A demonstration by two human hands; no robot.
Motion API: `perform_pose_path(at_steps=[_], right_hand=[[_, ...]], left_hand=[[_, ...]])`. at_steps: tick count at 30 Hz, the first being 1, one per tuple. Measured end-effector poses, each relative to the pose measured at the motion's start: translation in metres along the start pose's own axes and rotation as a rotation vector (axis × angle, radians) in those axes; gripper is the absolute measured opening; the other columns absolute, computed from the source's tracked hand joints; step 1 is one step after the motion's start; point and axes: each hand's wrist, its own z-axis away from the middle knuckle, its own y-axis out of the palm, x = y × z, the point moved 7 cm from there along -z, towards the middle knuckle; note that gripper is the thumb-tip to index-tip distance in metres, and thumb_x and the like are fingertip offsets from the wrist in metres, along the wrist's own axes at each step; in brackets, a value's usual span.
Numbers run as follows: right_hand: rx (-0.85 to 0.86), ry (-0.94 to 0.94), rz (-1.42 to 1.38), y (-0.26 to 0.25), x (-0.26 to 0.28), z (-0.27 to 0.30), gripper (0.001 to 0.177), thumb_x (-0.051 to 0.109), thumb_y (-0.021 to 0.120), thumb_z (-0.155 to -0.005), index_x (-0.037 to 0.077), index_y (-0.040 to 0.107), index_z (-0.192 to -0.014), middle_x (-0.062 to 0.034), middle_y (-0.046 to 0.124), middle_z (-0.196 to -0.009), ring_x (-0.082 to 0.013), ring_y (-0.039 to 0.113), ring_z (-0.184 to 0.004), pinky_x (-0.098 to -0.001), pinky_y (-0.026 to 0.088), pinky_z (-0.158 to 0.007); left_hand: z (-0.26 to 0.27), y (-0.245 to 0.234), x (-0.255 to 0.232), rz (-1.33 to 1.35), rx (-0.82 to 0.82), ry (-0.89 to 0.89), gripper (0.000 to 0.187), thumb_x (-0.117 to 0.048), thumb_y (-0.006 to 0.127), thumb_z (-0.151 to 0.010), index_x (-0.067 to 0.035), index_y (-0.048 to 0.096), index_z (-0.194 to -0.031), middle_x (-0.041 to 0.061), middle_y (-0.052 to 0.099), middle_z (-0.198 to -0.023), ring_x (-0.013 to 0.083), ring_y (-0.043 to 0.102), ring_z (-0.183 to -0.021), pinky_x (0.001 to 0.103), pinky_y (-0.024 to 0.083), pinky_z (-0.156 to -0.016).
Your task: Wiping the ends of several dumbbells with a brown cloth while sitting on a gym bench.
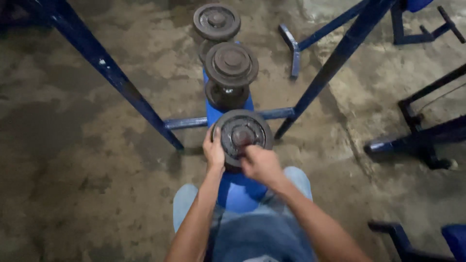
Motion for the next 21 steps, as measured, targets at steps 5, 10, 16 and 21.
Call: perform_pose_path(at_steps=[5, 10, 16, 21], right_hand=[[-0.068, -0.189, 0.037, 0.036, 0.031, -0.061, 0.024, 0.028, 0.067, -0.089, 0.004, 0.064, -0.094, -0.0226, 0.070, -0.086, -0.0445, 0.068, -0.072, -0.0563, 0.054, -0.063], [-0.093, -0.173, 0.052, 0.000, 0.031, -0.119, 0.018, 0.024, 0.063, -0.086, 0.017, 0.072, -0.099, -0.0161, 0.074, -0.087, -0.0400, 0.071, -0.077, -0.0550, 0.056, -0.066], [-0.048, 0.018, 0.118, -0.036, -0.049, -0.058, 0.023, 0.027, 0.066, -0.089, 0.007, 0.063, -0.099, -0.0238, 0.069, -0.085, -0.0462, 0.067, -0.080, -0.0561, 0.054, -0.071], [-0.089, 0.032, 0.111, -0.036, -0.031, 0.008, 0.022, 0.025, 0.069, -0.086, 0.005, 0.059, -0.088, -0.0221, 0.068, -0.084, -0.0469, 0.066, -0.079, -0.0565, 0.053, -0.068]], left_hand=[[-0.001, -0.013, 0.050, 0.051, -0.070, -0.086, 0.062, -0.050, 0.042, -0.107, 0.000, 0.063, -0.136, 0.012, 0.069, -0.131, 0.0228, 0.064, -0.118, 0.034, 0.050, -0.103], [0.014, -0.018, -0.006, -0.034, 0.004, 0.104, 0.063, -0.049, 0.035, -0.108, 0.000, 0.062, -0.138, 0.015, 0.068, -0.133, 0.0236, 0.062, -0.122, 0.035, 0.045, -0.106], [0.009, -0.015, 0.010, -0.017, -0.047, 0.097, 0.054, -0.041, 0.047, -0.107, 0.001, 0.063, -0.136, 0.015, 0.069, -0.132, 0.0232, 0.062, -0.123, 0.035, 0.045, -0.107], [0.004, -0.016, 0.020, 0.063, -0.035, 0.038, 0.051, -0.039, 0.053, -0.106, 0.002, 0.064, -0.134, 0.015, 0.070, -0.130, 0.0219, 0.063, -0.120, 0.034, 0.045, -0.106]])
